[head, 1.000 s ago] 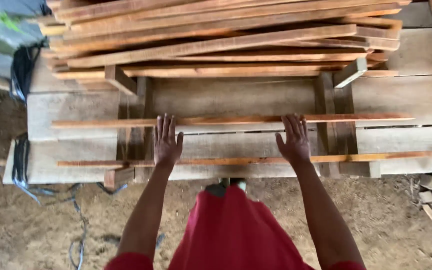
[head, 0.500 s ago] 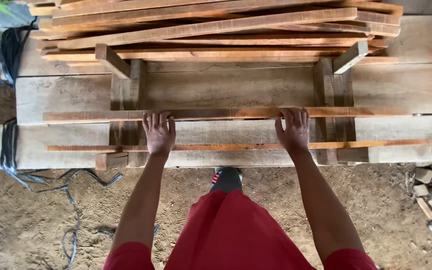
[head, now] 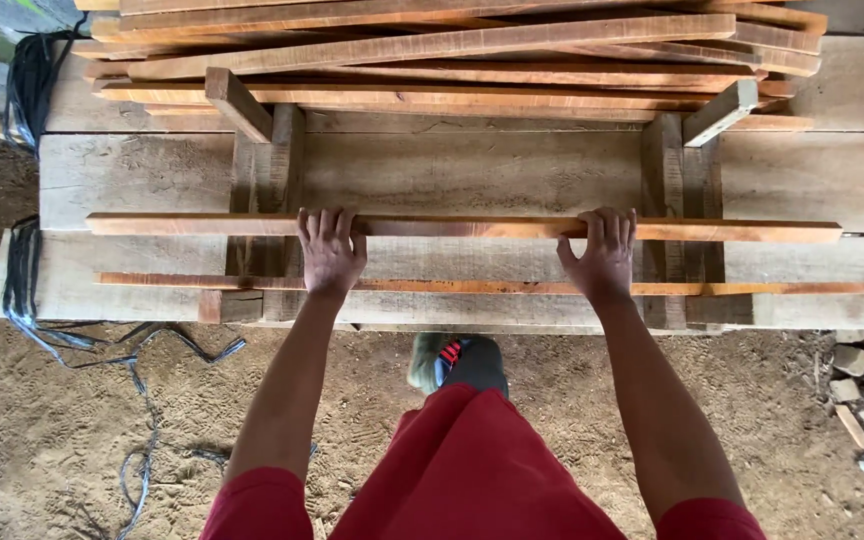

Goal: Sorting and arranging thin wooden slats on a workbench in a workshop.

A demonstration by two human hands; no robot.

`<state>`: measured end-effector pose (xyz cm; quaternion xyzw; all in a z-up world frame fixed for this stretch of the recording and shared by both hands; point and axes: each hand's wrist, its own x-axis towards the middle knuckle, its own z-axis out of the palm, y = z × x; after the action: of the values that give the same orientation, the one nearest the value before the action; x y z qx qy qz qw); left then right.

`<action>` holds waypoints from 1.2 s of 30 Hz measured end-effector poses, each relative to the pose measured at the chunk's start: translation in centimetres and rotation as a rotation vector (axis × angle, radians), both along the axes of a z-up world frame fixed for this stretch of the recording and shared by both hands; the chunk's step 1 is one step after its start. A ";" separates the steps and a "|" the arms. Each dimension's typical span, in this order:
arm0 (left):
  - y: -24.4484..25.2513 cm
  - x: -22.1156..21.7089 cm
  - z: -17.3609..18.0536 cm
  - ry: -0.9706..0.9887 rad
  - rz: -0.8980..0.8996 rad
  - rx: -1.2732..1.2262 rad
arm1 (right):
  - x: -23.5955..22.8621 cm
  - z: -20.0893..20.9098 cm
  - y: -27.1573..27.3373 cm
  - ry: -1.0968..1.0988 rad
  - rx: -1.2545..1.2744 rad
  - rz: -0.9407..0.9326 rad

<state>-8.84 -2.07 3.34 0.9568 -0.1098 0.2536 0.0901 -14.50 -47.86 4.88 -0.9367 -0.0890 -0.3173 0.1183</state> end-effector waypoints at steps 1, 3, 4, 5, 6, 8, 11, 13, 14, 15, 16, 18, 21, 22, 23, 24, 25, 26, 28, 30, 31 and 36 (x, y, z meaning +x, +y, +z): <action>0.2 0.0 -0.1 0.003 -0.002 -0.002 | 0.1 -0.9 -0.1 0.003 -0.002 -0.002; 0.2 0.0 -0.4 0.030 -0.049 0.010 | 0.4 -2.6 -0.8 0.012 -0.028 -0.023; 0.2 0.2 -0.5 0.027 -0.048 0.007 | 0.3 -2.3 -0.7 0.009 -0.031 -0.022; 0.2 0.4 -0.6 0.086 -0.054 0.014 | 0.2 -2.0 -0.7 0.032 -0.054 -0.039; 0.6 0.4 -0.6 0.146 -0.058 0.027 | 0.0 -1.9 -0.1 0.055 -0.070 -0.053; 0.6 0.3 -0.2 0.120 -0.066 0.010 | 0.1 -2.3 -0.4 0.047 -0.079 -0.062; 0.8 0.2 -0.7 0.056 -0.104 -0.018 | -0.1 -2.8 -0.7 0.025 -0.085 -0.064; 0.7 0.0 -0.3 0.019 -0.133 -0.027 | -0.2 -2.9 -0.9 0.014 -0.080 -0.059; 0.6 -0.5 0.4 0.010 -0.131 -0.020 | -0.4 -3.0 -0.9 0.027 -0.062 -0.057; 0.5 -0.9 1.2 0.000 -0.129 -0.013 | -0.7 -3.0 -0.9 0.041 -0.044 -0.055; 0.8 -1.2 0.7 0.003 -0.130 -0.014 | -1.2 -2.0 -0.7 0.043 -0.044 -0.057; 1.6 -1.7 0.1 0.027 -0.129 -0.031 | -2.1 0.3 0.0 0.089 -0.019 -0.076; 1.4 -1.8 -1.4 0.010 -0.104 -0.022 | -3.0 2.5 1.2 0.076 -0.039 -0.098; 1.4 -1.6 -1.5 0.007 -0.102 -0.019 | -2.5 2.0 0.9 0.072 -0.036 -0.096; 1.4 -1.4 -1.6 0.023 -0.104 -0.018 | -2.0 1.5 0.5 0.042 -0.038 -0.063; 1.2 -1.9 -1.9 0.049 -0.109 -0.019 | -2.3 0.8 0.1 0.022 -0.042 -0.034; 1.5 -1.9 -1.5 0.056 -0.111 -0.018 | -2.2 1.3 0.8 0.029 -0.041 -0.036; 1.3 -1.9 -1.1 0.078 -0.126 -0.039 | -2.3 1.9 1.0 0.031 -0.039 -0.034; 0.8 -2.0 -0.6 0.089 -0.143 -0.062 | -2.5 2.4 1.2 0.023 -0.040 -0.034; 0.4 -2.0 -0.3 0.131 -0.098 -0.078 | -2.6 2.1 1.2 0.109 -0.008 -0.057; 0.5 -1.4 -0.4 0.122 -0.099 -0.077 | -2.1 2.3 1.2 0.100 -0.007 -0.058; 0.9 -0.9 -1.9 0.063 -0.085 -0.017 | -2.1 2.5 1.9 0.133 -0.037 -0.141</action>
<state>-9.77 -1.14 1.48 0.9580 -0.1451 0.2202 0.1125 -16.57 -45.96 7.35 -0.9616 -0.0206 -0.2605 0.0840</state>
